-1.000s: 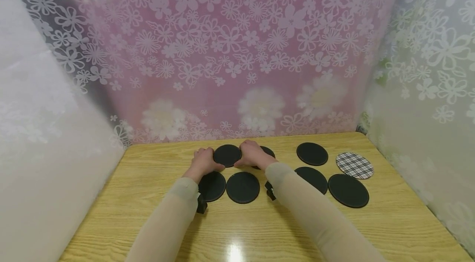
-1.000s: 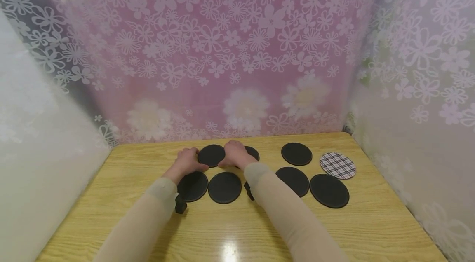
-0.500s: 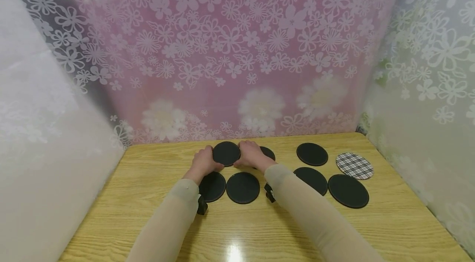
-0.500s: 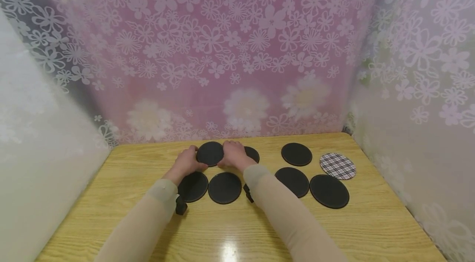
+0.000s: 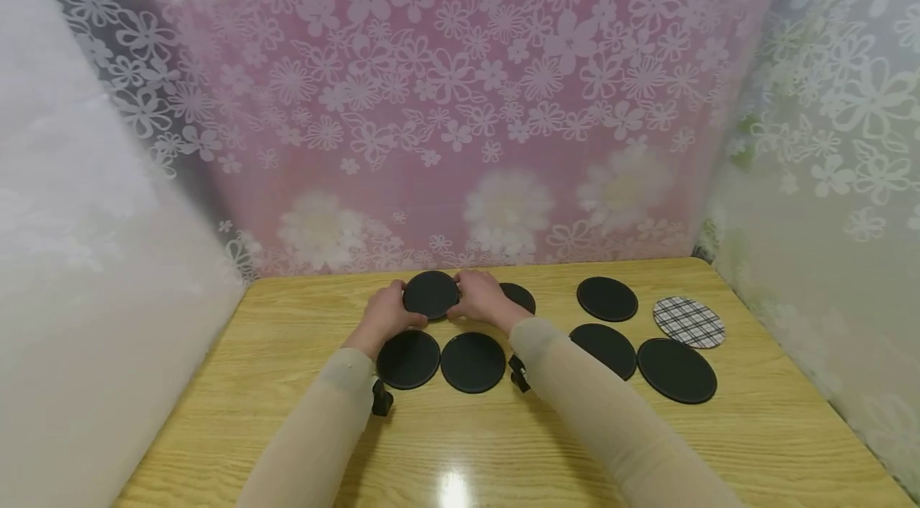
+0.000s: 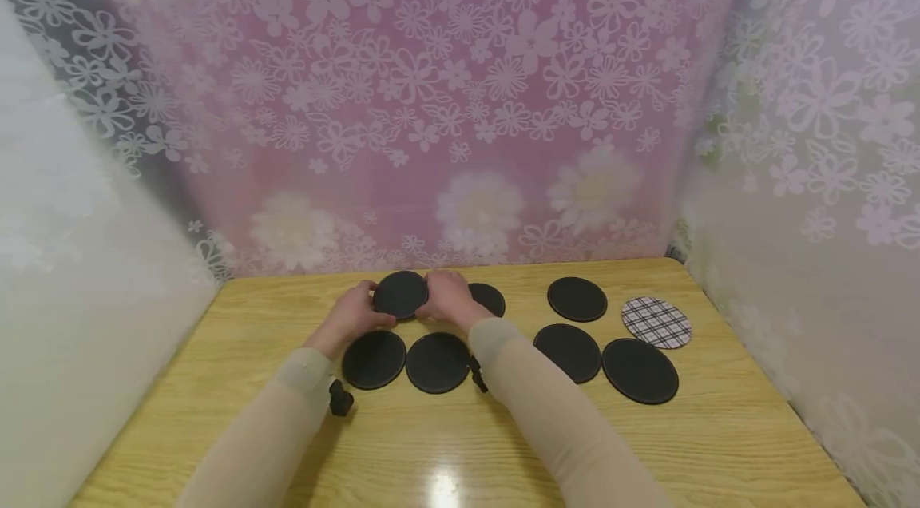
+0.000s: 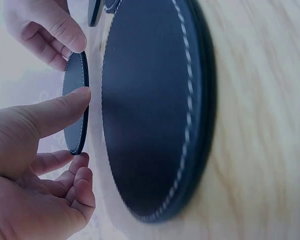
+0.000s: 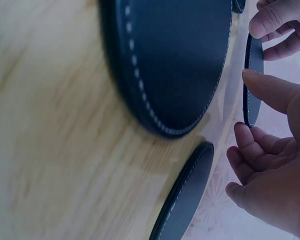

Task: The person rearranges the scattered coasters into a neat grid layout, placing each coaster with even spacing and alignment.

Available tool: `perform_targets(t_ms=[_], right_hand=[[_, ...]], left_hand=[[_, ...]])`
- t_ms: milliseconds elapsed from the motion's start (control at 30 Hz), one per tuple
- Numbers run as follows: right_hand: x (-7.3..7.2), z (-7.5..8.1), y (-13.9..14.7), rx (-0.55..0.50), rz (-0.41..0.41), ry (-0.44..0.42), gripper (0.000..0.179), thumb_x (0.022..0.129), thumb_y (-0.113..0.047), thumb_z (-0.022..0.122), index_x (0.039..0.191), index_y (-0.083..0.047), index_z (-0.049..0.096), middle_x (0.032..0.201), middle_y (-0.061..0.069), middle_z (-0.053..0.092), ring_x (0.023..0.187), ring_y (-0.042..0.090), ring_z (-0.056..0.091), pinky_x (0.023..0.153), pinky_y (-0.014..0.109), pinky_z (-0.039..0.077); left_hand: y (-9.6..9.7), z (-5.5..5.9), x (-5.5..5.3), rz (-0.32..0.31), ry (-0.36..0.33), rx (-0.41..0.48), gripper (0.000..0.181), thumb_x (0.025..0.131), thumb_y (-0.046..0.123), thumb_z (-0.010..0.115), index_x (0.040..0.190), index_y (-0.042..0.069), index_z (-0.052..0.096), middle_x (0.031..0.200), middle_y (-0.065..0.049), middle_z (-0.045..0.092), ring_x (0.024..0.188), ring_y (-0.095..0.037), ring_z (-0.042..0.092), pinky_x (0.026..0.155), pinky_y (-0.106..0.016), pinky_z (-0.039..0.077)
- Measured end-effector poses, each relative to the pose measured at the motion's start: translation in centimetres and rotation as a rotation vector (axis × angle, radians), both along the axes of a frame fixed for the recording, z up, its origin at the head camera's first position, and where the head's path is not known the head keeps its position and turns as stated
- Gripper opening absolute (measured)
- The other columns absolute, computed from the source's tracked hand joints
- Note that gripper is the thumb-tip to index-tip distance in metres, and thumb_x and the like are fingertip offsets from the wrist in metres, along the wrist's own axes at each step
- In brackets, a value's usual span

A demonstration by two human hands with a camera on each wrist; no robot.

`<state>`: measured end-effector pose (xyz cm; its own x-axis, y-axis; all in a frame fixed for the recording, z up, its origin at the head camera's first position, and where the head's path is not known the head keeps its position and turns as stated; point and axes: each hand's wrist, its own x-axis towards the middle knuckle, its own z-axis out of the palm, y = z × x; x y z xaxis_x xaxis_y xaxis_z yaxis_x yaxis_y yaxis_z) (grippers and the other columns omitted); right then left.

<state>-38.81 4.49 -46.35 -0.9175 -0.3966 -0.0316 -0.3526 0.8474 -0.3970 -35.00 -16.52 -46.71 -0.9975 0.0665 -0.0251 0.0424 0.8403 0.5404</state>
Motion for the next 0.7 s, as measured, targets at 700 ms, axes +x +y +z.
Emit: perform_targets(t_ms=[700], right_hand=[[0.4, -0.9, -2.7, -0.033, 0.041, -0.005, 0.037, 0.099, -0.023, 0.084, 0.131, -0.007, 0.073, 0.118, 0.01, 0.071, 0.119, 0.034, 0.063, 0.102, 0.051, 0.05]], left_hand=[[-3.0, -0.4, 0.5, -0.005, -0.032, 0.008, 0.077, 0.095, 0.022, 0.09, 0.153, -0.011, 0.052, 0.144, -0.032, 0.064, 0.132, -0.047, 0.062, 0.111, -0.057, 0.051]])
